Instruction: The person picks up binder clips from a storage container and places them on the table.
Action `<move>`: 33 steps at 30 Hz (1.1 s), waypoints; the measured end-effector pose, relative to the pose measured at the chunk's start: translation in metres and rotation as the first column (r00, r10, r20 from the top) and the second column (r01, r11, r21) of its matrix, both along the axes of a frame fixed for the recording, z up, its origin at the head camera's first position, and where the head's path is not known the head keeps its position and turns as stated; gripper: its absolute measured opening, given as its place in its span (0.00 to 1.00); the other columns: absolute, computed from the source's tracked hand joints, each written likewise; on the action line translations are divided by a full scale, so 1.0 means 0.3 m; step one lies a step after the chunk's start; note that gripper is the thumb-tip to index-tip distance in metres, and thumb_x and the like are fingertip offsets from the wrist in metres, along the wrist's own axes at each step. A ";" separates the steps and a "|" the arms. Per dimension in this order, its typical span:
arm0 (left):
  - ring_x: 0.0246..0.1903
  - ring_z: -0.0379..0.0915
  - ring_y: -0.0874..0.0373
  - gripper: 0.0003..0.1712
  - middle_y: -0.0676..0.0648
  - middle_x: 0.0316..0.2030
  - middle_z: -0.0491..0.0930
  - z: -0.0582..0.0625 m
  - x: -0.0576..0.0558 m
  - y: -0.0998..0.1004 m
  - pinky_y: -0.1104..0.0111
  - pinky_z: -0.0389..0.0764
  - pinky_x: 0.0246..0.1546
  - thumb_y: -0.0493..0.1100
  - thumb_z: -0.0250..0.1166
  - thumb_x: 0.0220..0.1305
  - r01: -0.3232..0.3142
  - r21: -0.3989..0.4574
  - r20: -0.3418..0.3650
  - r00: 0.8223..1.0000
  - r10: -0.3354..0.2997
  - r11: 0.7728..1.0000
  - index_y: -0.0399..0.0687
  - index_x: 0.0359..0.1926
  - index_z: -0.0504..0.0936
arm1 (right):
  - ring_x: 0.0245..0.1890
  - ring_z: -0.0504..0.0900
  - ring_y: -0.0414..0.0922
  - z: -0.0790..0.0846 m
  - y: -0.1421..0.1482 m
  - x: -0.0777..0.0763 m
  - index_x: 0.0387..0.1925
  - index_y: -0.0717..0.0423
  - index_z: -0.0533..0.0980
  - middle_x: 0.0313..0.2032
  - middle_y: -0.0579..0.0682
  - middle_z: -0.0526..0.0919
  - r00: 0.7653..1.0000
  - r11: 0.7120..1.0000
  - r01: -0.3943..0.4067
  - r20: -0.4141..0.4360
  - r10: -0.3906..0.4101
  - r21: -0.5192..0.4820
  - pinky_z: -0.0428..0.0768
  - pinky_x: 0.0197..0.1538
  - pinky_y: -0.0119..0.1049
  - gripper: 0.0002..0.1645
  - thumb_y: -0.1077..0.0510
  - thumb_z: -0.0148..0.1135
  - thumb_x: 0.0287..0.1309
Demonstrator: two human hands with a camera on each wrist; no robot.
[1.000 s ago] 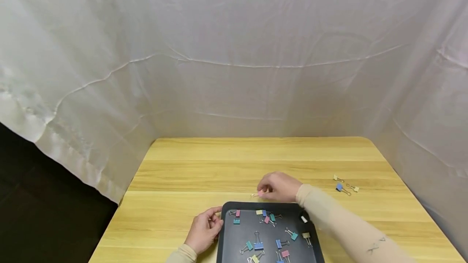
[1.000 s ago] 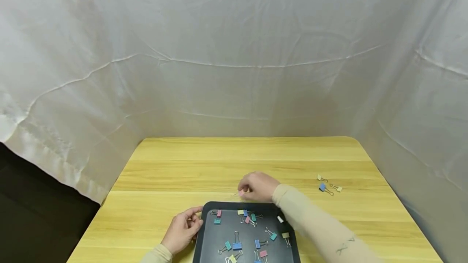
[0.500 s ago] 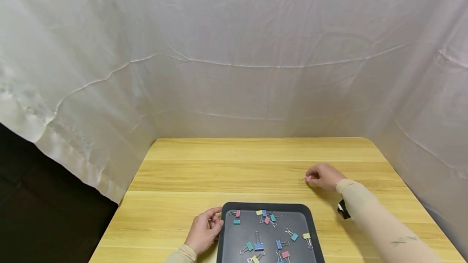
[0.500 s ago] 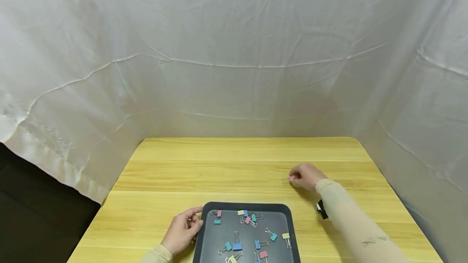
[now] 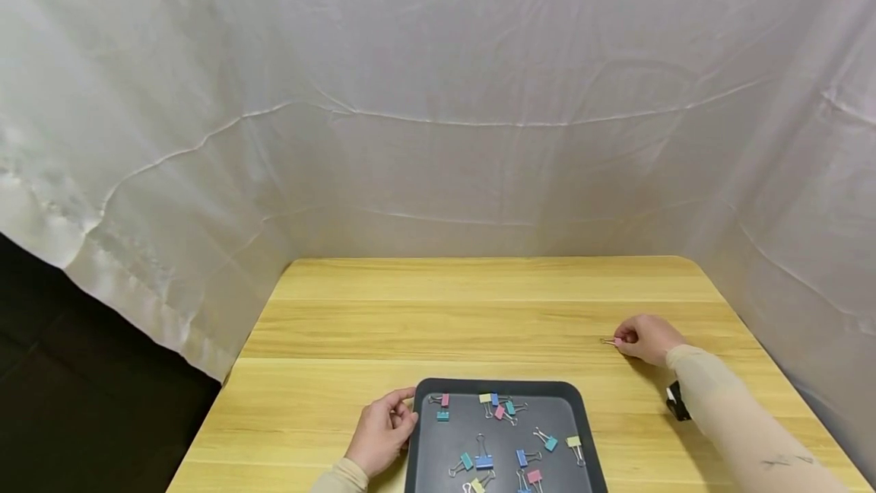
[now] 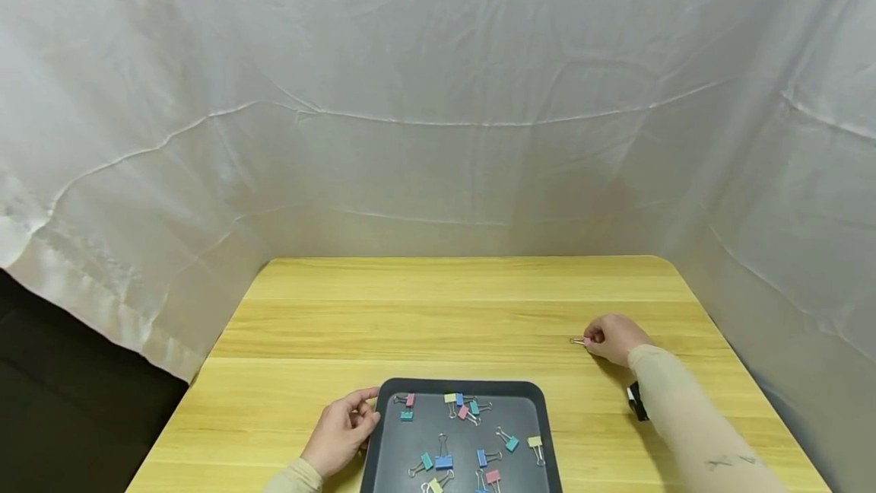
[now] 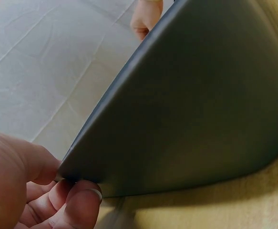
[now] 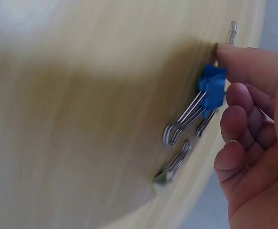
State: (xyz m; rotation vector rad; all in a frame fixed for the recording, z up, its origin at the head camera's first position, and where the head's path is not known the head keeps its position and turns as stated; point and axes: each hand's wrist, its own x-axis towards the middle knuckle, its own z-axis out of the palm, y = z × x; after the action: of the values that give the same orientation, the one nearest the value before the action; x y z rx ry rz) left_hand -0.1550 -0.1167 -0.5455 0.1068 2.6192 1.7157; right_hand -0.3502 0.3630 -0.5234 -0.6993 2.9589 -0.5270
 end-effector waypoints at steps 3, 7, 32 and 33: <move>0.17 0.67 0.64 0.20 0.50 0.25 0.73 -0.001 0.001 0.001 0.72 0.72 0.14 0.33 0.61 0.57 0.000 -0.007 0.002 1.000 0.000 1.000 0.36 0.53 0.74 | 0.22 0.68 0.38 -0.005 0.019 0.002 0.27 0.51 0.80 0.21 0.38 0.74 1.000 1.000 0.013 0.003 -0.013 0.002 0.69 0.29 0.36 0.04 0.56 0.65 0.51; 0.17 0.67 0.65 0.20 0.51 0.25 0.73 0.000 0.002 0.001 0.72 0.72 0.14 0.34 0.61 0.58 0.002 -0.019 -0.006 1.000 -0.003 1.000 0.35 0.52 0.74 | 0.22 0.68 0.37 -0.008 0.032 0.004 0.26 0.50 0.80 0.21 0.37 0.73 1.000 1.000 0.014 0.003 -0.014 0.000 0.68 0.28 0.35 0.02 0.57 0.65 0.51; 0.17 0.68 0.64 0.20 0.51 0.25 0.73 0.000 -0.014 0.009 0.71 0.73 0.15 0.34 0.61 0.58 0.008 -0.035 -0.035 0.999 -0.009 0.999 0.35 0.53 0.74 | 0.30 0.75 0.37 0.146 -0.320 0.058 0.38 0.54 0.80 0.31 0.42 0.79 0.970 0.975 -0.206 -0.146 0.193 -0.081 0.76 0.35 0.35 0.13 0.55 0.66 0.50; 0.17 0.68 0.64 0.20 0.51 0.25 0.73 0.001 -0.015 0.009 0.71 0.73 0.15 0.34 0.61 0.58 0.009 -0.033 -0.037 0.999 -0.010 0.999 0.35 0.53 0.74 | 0.31 0.75 0.37 0.150 -0.351 0.067 0.39 0.53 0.80 0.32 0.42 0.80 0.962 0.968 -0.237 -0.155 0.224 -0.075 0.76 0.35 0.34 0.13 0.55 0.66 0.50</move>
State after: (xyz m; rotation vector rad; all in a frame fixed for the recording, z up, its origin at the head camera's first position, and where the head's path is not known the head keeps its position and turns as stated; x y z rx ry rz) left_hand -0.1596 -0.1140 -0.5453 0.1519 2.6671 1.6831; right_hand -0.3299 0.2576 -0.4782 -1.1220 2.9398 -0.6223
